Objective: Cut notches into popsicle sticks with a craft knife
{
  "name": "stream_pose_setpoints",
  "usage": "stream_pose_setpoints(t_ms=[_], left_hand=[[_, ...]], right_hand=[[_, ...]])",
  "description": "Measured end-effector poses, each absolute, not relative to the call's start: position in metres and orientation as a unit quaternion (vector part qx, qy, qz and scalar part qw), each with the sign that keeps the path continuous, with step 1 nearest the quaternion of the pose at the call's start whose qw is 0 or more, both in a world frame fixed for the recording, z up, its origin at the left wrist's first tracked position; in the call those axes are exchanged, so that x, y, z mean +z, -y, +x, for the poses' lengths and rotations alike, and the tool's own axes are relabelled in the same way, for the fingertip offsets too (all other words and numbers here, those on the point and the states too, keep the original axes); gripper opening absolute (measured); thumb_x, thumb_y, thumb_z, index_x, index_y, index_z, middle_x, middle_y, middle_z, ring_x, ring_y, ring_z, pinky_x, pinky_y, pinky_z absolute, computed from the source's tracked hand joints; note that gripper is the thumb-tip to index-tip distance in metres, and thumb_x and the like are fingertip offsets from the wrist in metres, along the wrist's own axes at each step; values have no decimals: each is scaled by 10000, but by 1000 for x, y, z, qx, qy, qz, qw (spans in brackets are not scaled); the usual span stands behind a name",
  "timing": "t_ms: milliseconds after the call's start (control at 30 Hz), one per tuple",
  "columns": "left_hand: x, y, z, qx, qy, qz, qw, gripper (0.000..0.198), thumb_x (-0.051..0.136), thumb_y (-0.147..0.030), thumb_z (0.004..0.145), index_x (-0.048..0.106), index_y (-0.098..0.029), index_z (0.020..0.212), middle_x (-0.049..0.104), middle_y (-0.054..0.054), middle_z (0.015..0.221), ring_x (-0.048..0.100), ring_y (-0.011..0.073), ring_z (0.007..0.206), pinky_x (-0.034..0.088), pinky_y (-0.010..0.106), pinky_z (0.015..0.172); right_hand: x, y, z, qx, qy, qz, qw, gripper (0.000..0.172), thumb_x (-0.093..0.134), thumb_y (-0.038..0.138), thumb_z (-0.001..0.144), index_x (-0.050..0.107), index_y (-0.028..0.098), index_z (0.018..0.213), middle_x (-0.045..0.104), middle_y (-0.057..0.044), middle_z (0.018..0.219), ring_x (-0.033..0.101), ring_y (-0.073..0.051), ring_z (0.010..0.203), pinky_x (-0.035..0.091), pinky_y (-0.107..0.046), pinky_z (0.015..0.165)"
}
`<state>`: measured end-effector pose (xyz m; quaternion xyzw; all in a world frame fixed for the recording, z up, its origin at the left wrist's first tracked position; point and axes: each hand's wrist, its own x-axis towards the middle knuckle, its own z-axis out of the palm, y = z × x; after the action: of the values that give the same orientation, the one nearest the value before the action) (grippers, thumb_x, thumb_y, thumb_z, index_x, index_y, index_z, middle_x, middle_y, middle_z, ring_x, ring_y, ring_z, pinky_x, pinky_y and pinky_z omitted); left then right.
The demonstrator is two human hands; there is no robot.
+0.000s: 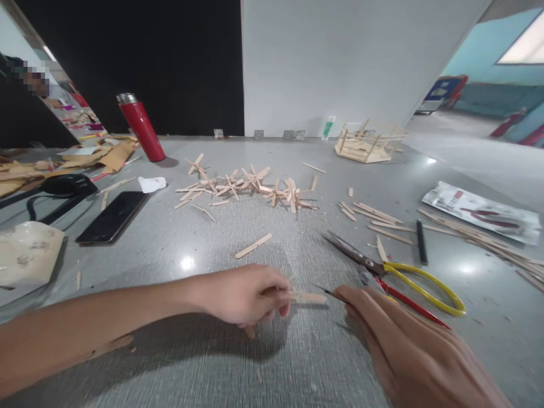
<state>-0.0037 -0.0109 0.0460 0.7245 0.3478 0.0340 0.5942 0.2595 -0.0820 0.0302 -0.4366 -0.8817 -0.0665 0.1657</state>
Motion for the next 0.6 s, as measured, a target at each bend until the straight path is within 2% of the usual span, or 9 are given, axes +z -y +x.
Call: stream_pose_setpoints(t_ms=[67,133,200,333,467,600], left_hand=[[51,4,-8,-21,-330,720,610,300,367,-224,1046,554,-185,814,518,-45,627,474,77,443,422,192,465],[54,-1,-10,-53,-322,717,616,314,358,-189,1044,554,-179,800,545,-42,610,482,66,413,400,185,458],[53,-5,-10,-74,-320,706,628,324,345,-189,1054,541,-182,797,547,-47,579,486,67,377,378,183,431],[44,-13,-12,-103,-286,675,673,318,369,-211,1066,522,-185,789,523,-66,503,487,77,335,371,183,405],[39,-16,-13,-101,-271,675,679,314,390,-228,1072,518,-179,790,528,-67,496,495,69,347,394,173,424],[40,-16,-13,-98,-271,687,667,312,395,-246,1073,517,-179,793,520,-70,492,486,65,349,386,175,426]], right_hand=[[30,81,253,-63,894,-419,146,416,349,44,917,570,167,1247,758,-136,1008,729,-229,707,519,-310,495],[28,80,244,-64,914,-377,137,370,352,36,908,598,165,1153,752,-112,919,692,-205,617,512,-311,486],[26,80,237,-88,925,-339,145,401,329,6,886,599,137,1152,740,-97,859,688,-202,614,547,-318,534],[21,82,230,-164,918,-325,158,530,281,-49,845,552,48,1290,719,-85,834,690,-191,615,561,-299,541],[20,83,231,-176,921,-320,132,502,262,-21,919,522,28,1346,692,-61,841,688,-173,627,558,-283,531],[18,82,232,-198,919,-316,130,461,208,24,996,556,49,1297,705,-60,858,701,-173,671,568,-287,576]])
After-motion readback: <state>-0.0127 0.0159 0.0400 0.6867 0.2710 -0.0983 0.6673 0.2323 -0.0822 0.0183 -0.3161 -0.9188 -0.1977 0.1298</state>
